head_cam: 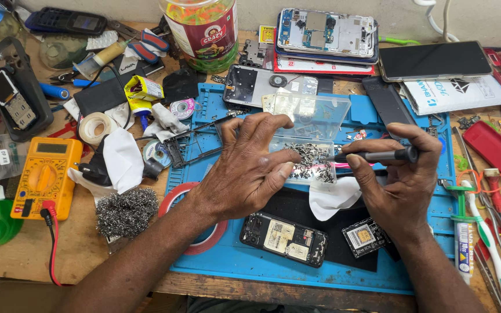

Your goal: The person is repairing a mobile phone. They use a screwdriver to remove screws from the back of the phone, then use tweezers to handle small components and apply adhesive tape to the phone's internal parts.

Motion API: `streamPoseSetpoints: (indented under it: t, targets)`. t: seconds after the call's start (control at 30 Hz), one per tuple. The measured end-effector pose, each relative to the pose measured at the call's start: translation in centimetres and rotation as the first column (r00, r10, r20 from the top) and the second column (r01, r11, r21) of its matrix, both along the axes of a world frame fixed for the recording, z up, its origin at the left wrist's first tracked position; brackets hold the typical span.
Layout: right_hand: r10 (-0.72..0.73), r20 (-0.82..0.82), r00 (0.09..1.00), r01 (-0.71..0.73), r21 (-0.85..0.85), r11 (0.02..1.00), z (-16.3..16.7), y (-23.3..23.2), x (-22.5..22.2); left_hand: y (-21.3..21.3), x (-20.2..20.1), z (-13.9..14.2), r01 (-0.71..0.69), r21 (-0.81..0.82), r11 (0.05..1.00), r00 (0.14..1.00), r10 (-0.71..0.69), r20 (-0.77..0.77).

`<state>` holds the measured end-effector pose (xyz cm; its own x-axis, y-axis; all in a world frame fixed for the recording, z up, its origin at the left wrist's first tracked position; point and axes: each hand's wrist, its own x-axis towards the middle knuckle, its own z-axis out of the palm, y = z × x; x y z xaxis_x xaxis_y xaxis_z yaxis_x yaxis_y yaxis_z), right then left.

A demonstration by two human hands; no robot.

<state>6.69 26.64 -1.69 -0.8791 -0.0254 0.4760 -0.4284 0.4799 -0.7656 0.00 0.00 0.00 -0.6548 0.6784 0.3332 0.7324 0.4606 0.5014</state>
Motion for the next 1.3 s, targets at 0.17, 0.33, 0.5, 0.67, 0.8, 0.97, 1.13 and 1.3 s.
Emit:
streamPoseSetpoints:
  t: [0.17,0.33,0.5,0.67,0.8,0.97,1.13,1.3]
  targets:
    - [0.018,0.012,1.0,-0.018,-0.025,1.0,0.2,-0.5,0.1,0.5,0.3,-0.6,0.083,0.0,0.997,0.996,-0.083,-0.03]
    - [0.028,0.003,1.0,-0.028,-0.023,0.999,0.3,-0.7,0.1,0.1,0.1,-0.6,0.068,0.073,0.995,0.996,-0.064,-0.059]
    - [0.06,0.01,0.998,-0.06,-0.017,0.998,0.0,-1.5,-0.1,0.0,0.1,-0.2,-0.003,0.075,0.997,1.0,0.004,-0.017]
    - [0.076,0.012,0.997,-0.076,0.008,0.997,0.1,-1.7,-0.3,-0.1,0.0,0.1,0.008,0.065,0.998,0.999,-0.006,-0.031]
    - [0.073,0.02,0.997,-0.073,0.018,0.997,0.2,-1.7,-0.3,-0.2,0.0,0.1,0.001,0.074,0.997,1.0,0.001,-0.028]
    - [0.082,0.011,0.997,-0.082,0.038,0.996,0.0,-1.6,-0.4,-0.1,0.0,-0.1,-0.012,0.082,0.997,0.999,0.015,-0.033]
    - [0.089,0.009,0.996,-0.089,0.044,0.995,-0.1,-1.6,-0.5,-0.1,0.0,-0.1,-0.014,0.088,0.996,0.999,0.017,-0.035]
    - [0.088,0.037,0.995,-0.089,0.018,0.996,0.0,-1.7,-0.4,-0.2,0.0,0.0,-0.013,0.087,0.996,0.999,0.017,-0.035]
